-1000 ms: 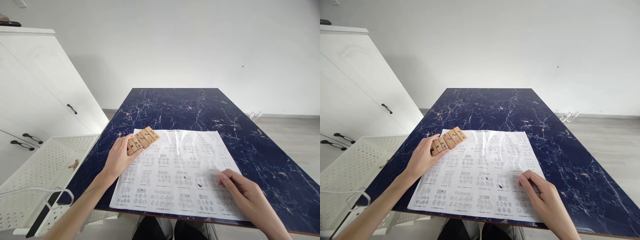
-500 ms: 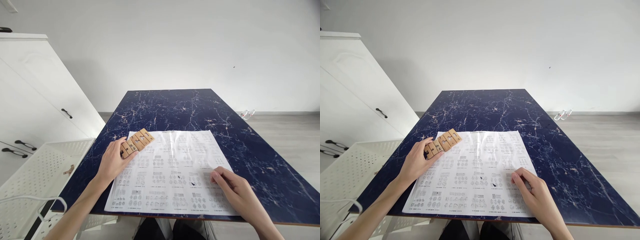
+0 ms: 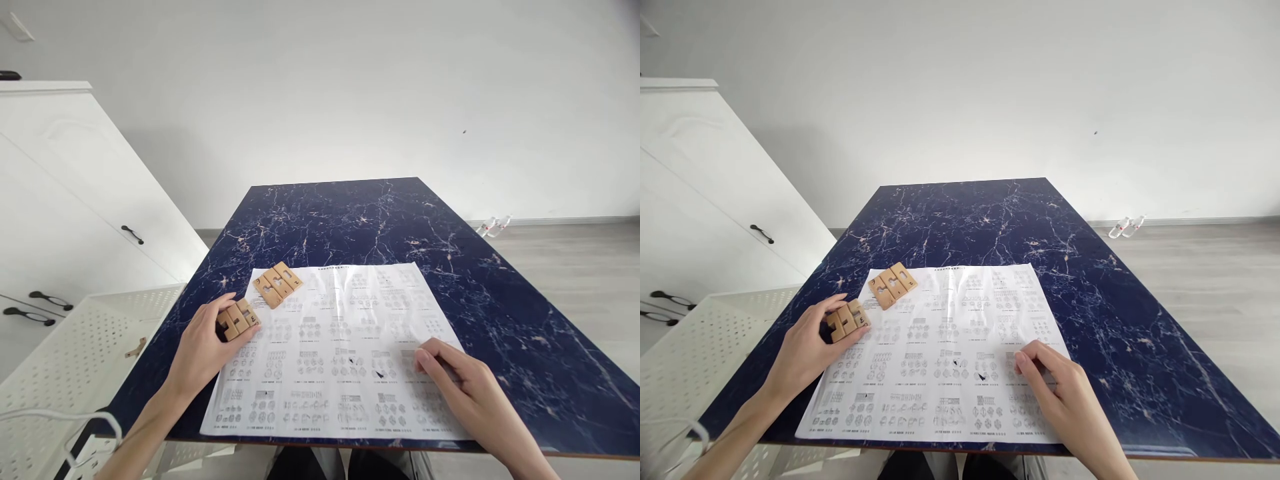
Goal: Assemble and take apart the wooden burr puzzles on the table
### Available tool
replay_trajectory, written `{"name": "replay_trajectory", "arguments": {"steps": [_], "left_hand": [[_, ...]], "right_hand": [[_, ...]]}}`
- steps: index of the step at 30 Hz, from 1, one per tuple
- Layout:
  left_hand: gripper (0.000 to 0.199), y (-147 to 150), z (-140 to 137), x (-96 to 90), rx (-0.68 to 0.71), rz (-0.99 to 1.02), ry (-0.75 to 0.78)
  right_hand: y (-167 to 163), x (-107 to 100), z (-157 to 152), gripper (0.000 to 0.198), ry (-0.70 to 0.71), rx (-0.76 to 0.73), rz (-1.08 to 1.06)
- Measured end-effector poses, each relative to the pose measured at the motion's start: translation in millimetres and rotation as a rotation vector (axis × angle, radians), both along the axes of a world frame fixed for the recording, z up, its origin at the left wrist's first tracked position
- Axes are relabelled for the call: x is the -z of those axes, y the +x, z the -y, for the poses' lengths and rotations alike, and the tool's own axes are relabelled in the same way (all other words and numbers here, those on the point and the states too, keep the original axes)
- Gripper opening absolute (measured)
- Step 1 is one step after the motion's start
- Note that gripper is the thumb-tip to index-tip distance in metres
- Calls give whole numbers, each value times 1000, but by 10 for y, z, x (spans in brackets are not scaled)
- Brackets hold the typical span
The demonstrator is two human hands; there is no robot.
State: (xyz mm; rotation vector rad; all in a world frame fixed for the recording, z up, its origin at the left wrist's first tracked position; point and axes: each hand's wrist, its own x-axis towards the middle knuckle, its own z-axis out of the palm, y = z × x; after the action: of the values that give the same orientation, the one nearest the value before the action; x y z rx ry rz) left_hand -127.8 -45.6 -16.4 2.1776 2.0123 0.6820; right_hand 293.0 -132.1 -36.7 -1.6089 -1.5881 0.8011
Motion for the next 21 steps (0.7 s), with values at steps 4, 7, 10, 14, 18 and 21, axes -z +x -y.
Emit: {"name": "replay_trajectory", "arguments": {"steps": [4, 7, 10, 14, 18, 21], "left_hand": [[74, 101, 156, -66, 20, 28, 7], [67, 353, 203, -145, 122, 45, 35], [66, 719, 171, -207, 272, 78, -27], [73, 1227, 5, -209, 462, 114, -124], [75, 1587, -209, -150, 608, 123, -188], [77, 1706, -315, -87, 656, 118, -232]], "right_hand": [[1, 8, 1, 44, -2, 1, -20], [9, 17, 3, 44, -13, 3, -33], [20, 19, -1, 44, -29, -13, -49], [30, 6, -22, 44, -40, -35, -68], [31, -11, -47, 44, -24, -45, -80], [32, -16, -53, 43, -28, -49, -72]]}}
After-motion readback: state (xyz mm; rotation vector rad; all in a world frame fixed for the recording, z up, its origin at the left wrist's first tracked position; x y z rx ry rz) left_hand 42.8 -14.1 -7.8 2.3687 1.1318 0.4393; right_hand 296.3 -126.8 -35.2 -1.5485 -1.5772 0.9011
